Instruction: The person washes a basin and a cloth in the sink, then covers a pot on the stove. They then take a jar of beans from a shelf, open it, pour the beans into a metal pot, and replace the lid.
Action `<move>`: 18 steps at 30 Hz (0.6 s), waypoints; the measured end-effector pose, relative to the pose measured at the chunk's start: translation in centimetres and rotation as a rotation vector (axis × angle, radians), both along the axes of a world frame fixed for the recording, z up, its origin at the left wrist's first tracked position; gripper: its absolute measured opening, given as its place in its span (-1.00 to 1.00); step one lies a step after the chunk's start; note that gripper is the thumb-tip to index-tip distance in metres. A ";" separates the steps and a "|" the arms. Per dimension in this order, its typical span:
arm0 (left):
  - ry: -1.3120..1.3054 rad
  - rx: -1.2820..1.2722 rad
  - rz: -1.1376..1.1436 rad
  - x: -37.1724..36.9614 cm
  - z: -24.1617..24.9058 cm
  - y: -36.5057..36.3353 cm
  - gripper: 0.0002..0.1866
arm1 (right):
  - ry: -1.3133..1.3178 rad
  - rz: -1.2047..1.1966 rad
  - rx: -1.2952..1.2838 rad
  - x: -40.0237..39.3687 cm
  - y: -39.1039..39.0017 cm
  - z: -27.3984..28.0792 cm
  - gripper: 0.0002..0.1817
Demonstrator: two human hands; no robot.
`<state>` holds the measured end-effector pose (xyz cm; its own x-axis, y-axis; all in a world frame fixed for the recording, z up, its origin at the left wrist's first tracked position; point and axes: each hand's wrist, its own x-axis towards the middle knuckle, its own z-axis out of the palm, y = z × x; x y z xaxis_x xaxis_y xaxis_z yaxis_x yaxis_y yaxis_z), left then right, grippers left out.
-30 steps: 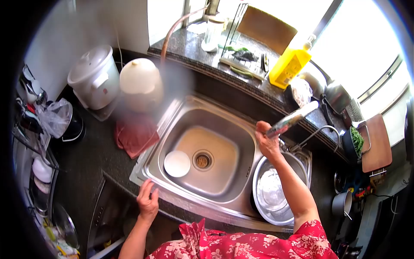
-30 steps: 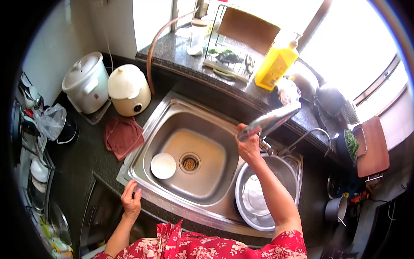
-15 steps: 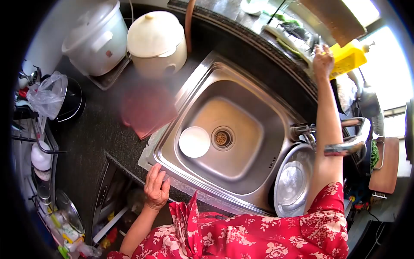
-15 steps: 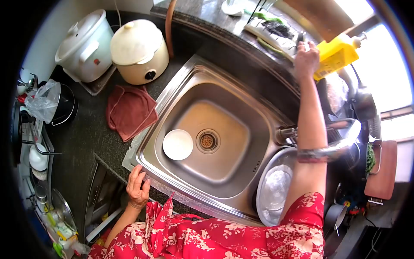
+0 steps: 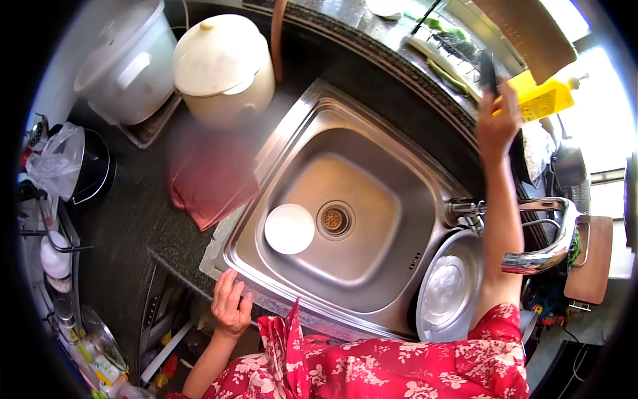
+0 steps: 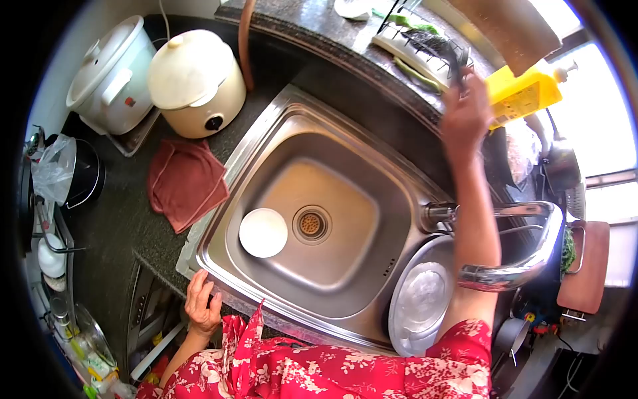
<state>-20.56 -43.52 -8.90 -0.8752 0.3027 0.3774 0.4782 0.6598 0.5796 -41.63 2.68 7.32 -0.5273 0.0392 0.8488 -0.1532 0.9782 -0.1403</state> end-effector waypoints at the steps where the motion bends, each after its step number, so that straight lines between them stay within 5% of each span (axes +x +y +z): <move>1: 0.005 0.009 -0.004 -0.3 -0.1 0.3 -0.73 | 0.013 0.122 0.181 1.4 -1.7 -1.0 -0.77; 4: 0.007 -0.012 0.004 -0.1 0.1 0.1 -0.72 | -0.276 0.454 0.128 6.2 -7.5 -7.1 -0.70; 7: 0.000 0.004 0.008 -0.2 0.5 0.2 -0.72 | -0.741 0.461 0.056 10.2 -11.0 -16.6 -0.86; 9: 0.013 0.016 0.014 -0.1 0.2 0.2 -0.73 | -0.890 0.443 0.279 11.9 -11.3 -22.3 -0.92; 18: 0.021 0.055 0.022 -0.1 0.0 0.0 -0.74 | -0.979 0.328 0.440 15.4 -14.5 -30.3 -0.85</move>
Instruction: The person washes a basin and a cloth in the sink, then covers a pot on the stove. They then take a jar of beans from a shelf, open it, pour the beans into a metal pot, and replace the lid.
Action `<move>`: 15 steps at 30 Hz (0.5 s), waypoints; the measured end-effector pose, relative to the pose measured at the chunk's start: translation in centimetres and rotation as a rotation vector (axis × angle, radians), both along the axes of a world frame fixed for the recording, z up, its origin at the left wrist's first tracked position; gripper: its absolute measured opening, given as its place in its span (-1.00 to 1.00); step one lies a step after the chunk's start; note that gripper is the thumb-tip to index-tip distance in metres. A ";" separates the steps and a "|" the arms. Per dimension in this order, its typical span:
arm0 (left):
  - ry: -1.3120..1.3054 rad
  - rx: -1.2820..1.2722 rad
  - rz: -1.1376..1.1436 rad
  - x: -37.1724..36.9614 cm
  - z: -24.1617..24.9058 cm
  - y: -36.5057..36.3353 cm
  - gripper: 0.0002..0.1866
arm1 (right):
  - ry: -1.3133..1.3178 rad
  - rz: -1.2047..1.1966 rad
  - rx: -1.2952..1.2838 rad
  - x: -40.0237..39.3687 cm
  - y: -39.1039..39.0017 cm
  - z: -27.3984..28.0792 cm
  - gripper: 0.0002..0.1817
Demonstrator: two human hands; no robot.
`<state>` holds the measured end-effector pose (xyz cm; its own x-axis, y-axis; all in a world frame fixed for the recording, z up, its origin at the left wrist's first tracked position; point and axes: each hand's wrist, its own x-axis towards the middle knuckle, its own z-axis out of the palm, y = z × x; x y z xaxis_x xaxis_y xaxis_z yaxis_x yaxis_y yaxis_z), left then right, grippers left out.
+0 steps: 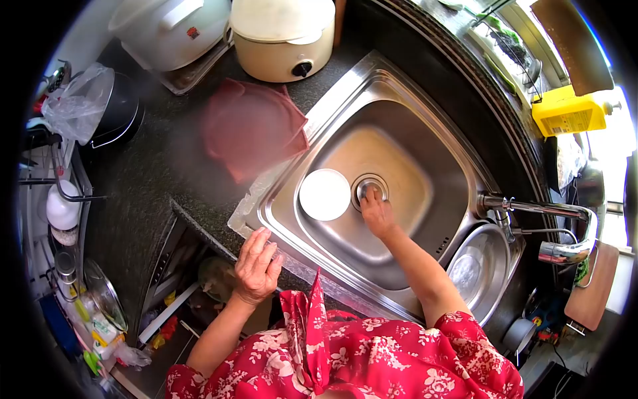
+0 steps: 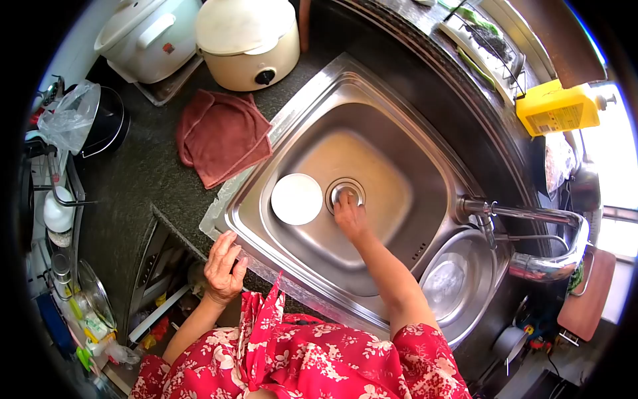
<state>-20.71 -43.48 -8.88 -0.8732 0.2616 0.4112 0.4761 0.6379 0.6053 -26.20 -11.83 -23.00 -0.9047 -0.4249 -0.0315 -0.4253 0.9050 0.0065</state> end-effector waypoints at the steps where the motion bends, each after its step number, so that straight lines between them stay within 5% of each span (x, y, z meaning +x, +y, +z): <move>1: 0.001 -0.005 0.008 0.0 0.0 0.0 -0.74 | -0.005 -0.040 -0.017 0.4 -0.3 0.3 -0.85; 6: -0.014 0.004 0.010 0.1 0.0 0.0 -0.74 | -0.114 -0.109 -0.063 0.6 -0.5 0.2 -0.79; 11: -0.017 -0.011 0.017 0.0 0.2 0.0 -0.74 | -0.150 -0.250 -0.468 -0.5 0.3 -0.1 -0.53; 15: -0.017 -0.020 0.025 0.0 0.1 0.1 -0.74 | -0.262 -0.329 -0.518 -1.1 1.1 -0.2 -0.42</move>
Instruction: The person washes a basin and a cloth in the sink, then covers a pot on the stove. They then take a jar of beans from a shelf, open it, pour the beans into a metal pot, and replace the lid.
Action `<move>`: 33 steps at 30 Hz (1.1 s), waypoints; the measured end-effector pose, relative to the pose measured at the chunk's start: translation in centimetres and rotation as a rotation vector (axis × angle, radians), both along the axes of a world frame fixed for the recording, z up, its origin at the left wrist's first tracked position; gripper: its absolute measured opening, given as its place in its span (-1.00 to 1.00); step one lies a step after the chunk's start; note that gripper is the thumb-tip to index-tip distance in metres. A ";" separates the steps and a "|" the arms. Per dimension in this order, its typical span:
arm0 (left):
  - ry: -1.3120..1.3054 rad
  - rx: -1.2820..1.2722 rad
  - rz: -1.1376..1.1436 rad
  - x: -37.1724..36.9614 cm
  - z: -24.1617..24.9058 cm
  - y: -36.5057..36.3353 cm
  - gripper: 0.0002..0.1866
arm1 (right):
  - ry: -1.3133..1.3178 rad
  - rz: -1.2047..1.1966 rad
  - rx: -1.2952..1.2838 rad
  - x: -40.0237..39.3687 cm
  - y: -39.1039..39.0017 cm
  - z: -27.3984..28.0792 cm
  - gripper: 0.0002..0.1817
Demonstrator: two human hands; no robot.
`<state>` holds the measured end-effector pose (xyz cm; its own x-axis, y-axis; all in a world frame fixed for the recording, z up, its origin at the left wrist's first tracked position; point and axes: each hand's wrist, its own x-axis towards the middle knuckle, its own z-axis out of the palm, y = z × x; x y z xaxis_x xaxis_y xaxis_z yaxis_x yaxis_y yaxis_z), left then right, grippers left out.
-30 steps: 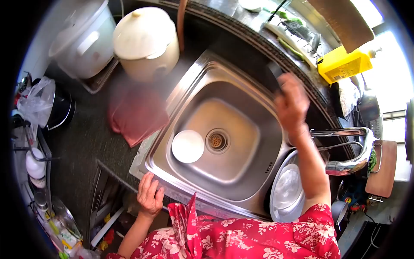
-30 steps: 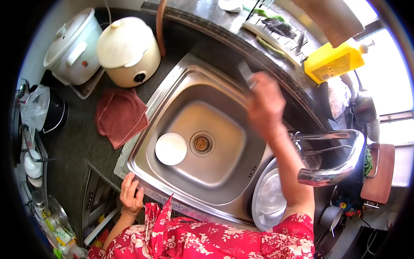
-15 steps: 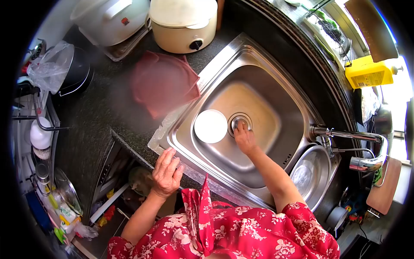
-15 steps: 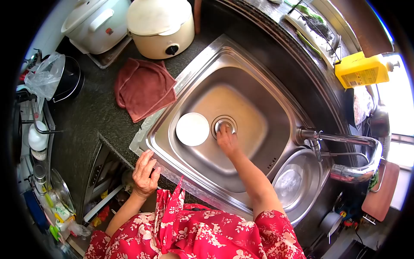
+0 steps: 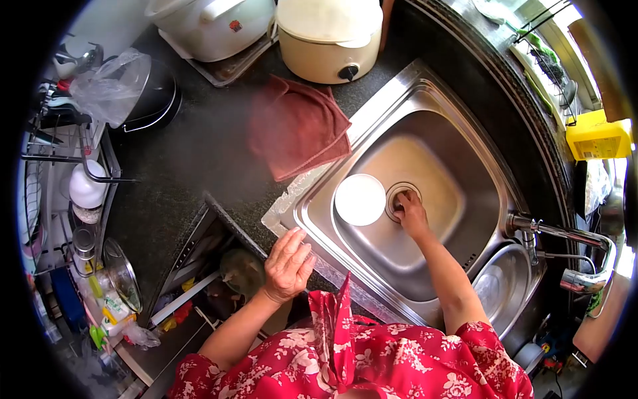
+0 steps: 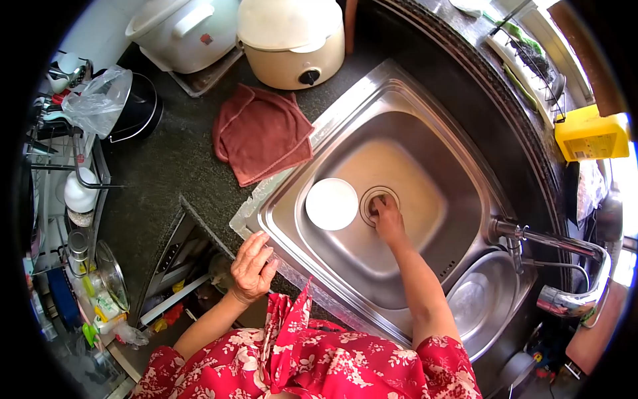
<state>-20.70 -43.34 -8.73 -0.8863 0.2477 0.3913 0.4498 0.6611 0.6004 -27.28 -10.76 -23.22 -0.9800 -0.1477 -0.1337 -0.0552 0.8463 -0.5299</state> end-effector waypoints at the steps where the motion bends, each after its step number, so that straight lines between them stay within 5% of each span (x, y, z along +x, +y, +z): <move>1: -0.009 0.003 -0.001 0.0 0.1 0.0 -0.74 | -0.012 0.004 -0.016 -0.2 -0.1 0.2 -0.42; 6: 0.005 0.002 -0.003 0.0 -0.1 0.0 -0.75 | -0.024 -0.181 0.140 -1.2 -1.9 0.2 -0.57; 10: -0.002 -0.012 -0.004 0.1 0.0 -0.1 -0.75 | -0.130 -0.380 -0.017 -1.6 -5.7 5.2 -0.57; 12: 0.001 -0.010 -0.003 0.1 -0.1 0.0 -0.75 | -0.626 -0.495 -0.566 -1.7 -7.5 6.8 -0.55; 13: -0.002 -0.011 -0.005 0.1 -0.1 0.0 -0.76 | -0.624 -0.495 -0.566 -1.3 -7.9 5.5 -0.55; 15: 0.004 -0.011 -0.004 0.0 0.0 0.0 -0.76 | -0.604 -0.588 -0.964 -0.3 -8.3 1.5 -0.56; 22: 0.015 -0.012 -0.009 0.1 -0.1 0.0 -0.76 | -0.917 -0.709 -1.375 0.8 -6.3 2.3 -0.63; 24: 0.025 -0.006 -0.006 0.0 -0.1 0.1 -0.75 | -0.953 -0.876 -2.059 1.7 -5.9 1.9 -0.68; 26: 0.017 -0.011 -0.002 0.0 0.0 0.2 -0.76 | -0.953 -0.779 -2.153 1.4 -6.3 4.3 -0.62; 28: 0.027 -0.027 -0.008 0.0 0.0 0.2 -0.75 | -0.870 -0.381 -2.568 1.0 -6.8 5.3 -0.53; 32: 0.020 -0.055 -0.012 0.0 0.2 0.0 -0.74 | -0.802 -0.222 -2.385 -2.1 -7.3 11.7 -0.43; 33: 0.023 -0.052 -0.010 0.0 0.2 0.0 -0.74 | -0.748 -0.485 -2.310 -3.1 -7.3 13.1 -0.38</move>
